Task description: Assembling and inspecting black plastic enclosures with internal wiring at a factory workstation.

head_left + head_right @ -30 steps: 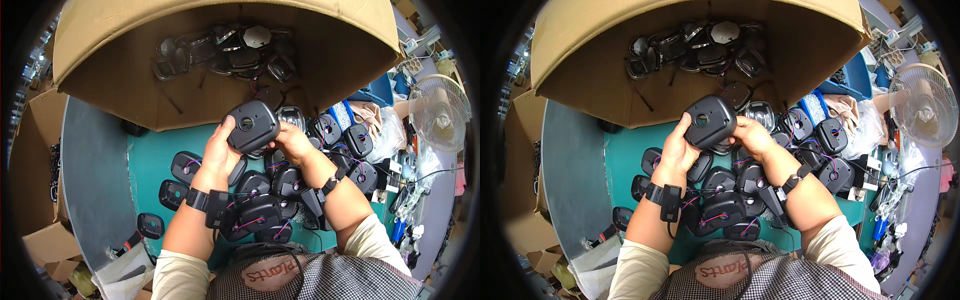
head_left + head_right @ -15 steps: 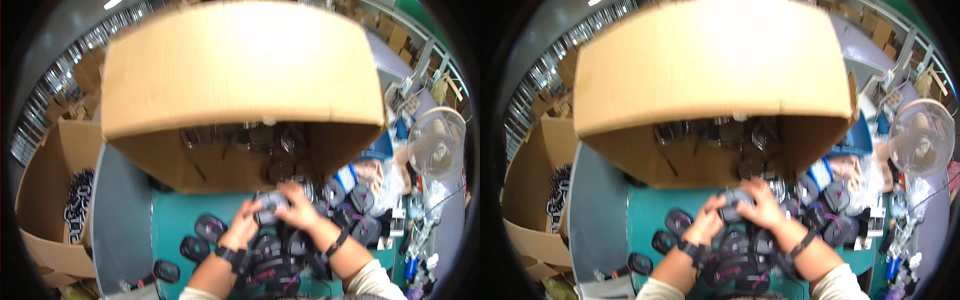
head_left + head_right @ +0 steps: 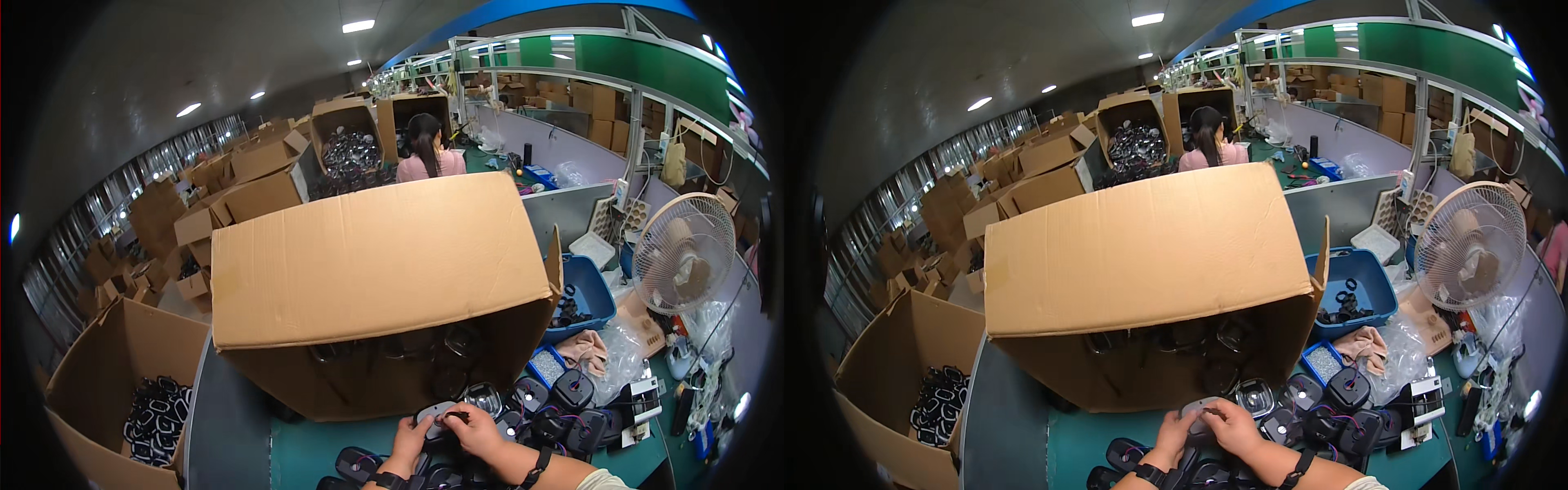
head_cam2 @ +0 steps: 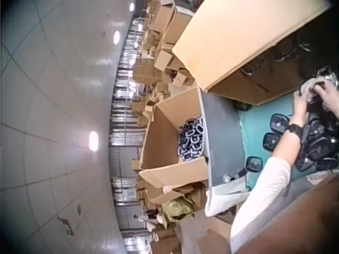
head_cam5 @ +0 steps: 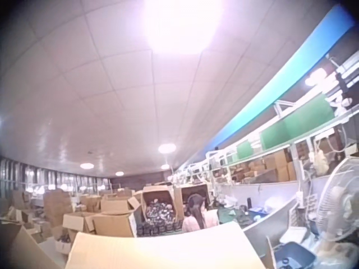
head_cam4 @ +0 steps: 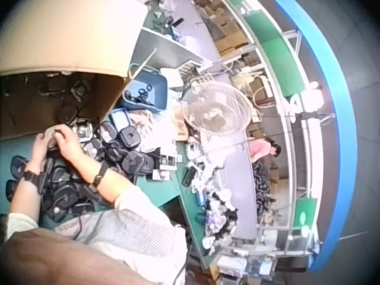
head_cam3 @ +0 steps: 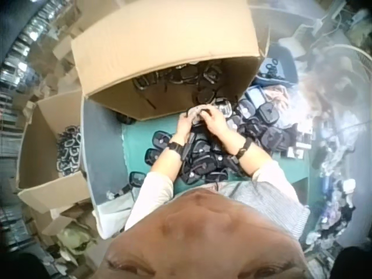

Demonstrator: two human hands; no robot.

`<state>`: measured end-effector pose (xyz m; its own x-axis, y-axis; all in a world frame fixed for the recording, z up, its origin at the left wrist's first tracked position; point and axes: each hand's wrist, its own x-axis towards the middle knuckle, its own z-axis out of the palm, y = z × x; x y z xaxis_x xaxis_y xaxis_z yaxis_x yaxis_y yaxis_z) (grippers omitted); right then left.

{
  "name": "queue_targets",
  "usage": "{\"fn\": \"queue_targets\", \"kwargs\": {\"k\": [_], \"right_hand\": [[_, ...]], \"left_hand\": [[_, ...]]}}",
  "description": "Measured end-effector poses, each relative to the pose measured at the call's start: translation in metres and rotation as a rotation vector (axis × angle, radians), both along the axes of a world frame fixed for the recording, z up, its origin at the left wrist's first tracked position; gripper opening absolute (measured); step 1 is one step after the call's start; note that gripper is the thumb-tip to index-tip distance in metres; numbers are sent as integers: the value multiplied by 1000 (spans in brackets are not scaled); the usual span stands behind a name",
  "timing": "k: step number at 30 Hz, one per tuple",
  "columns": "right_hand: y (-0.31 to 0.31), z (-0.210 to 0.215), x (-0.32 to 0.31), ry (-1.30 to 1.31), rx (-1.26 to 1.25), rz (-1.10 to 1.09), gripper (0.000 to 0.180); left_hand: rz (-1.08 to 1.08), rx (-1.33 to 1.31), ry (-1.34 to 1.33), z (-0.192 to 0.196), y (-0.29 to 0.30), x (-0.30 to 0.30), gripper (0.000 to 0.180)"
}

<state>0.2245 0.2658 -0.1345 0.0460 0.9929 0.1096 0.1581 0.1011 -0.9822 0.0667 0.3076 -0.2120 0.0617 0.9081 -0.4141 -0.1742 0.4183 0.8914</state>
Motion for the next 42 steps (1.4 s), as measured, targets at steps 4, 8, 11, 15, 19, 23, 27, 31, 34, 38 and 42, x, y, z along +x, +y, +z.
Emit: {"fn": "queue_targets", "kwargs": {"k": [4, 8, 11, 15, 19, 23, 27, 31, 34, 38, 42], "right_hand": [[-24, 53, -8, 66, 114, 129, 17], [-56, 53, -22, 14, 180, 474, 24], [-87, 85, -28, -38, 457, 525, 23], [-115, 100, -8, -145, 442, 268, 36], [-133, 68, 8, 542, -217, 312, 59], [-161, 59, -4, 869, -467, 487, 58], [-184, 56, 5, 1152, -670, 360, 54], [-200, 39, 15, 1185, -760, 208, 57], [-210, 39, 30, 1188, -733, 227, 56], [-218, 41, 36, 1222, -558, 185, 46], [-238, 64, 45, 1036, -210, 211, 52]], "left_hand": [[208, 89, -146, 27, -11, 5, 49], [275, -21, -409, 76, -38, -2, 40], [190, -114, -700, 94, -67, -28, 45], [138, 31, -804, 102, -104, -72, 62], [85, 31, -806, 141, -164, -72, 59], [-13, 181, -527, 157, -222, -51, 49], [-121, 308, -260, 166, -256, -37, 53], [-189, 714, 371, 175, -282, -20, 66], [-206, 975, 618, 191, -289, -14, 65], [-276, 1396, 881, 204, -301, -9, 64], [-312, 729, 137, 184, -314, 6, 66]]}}
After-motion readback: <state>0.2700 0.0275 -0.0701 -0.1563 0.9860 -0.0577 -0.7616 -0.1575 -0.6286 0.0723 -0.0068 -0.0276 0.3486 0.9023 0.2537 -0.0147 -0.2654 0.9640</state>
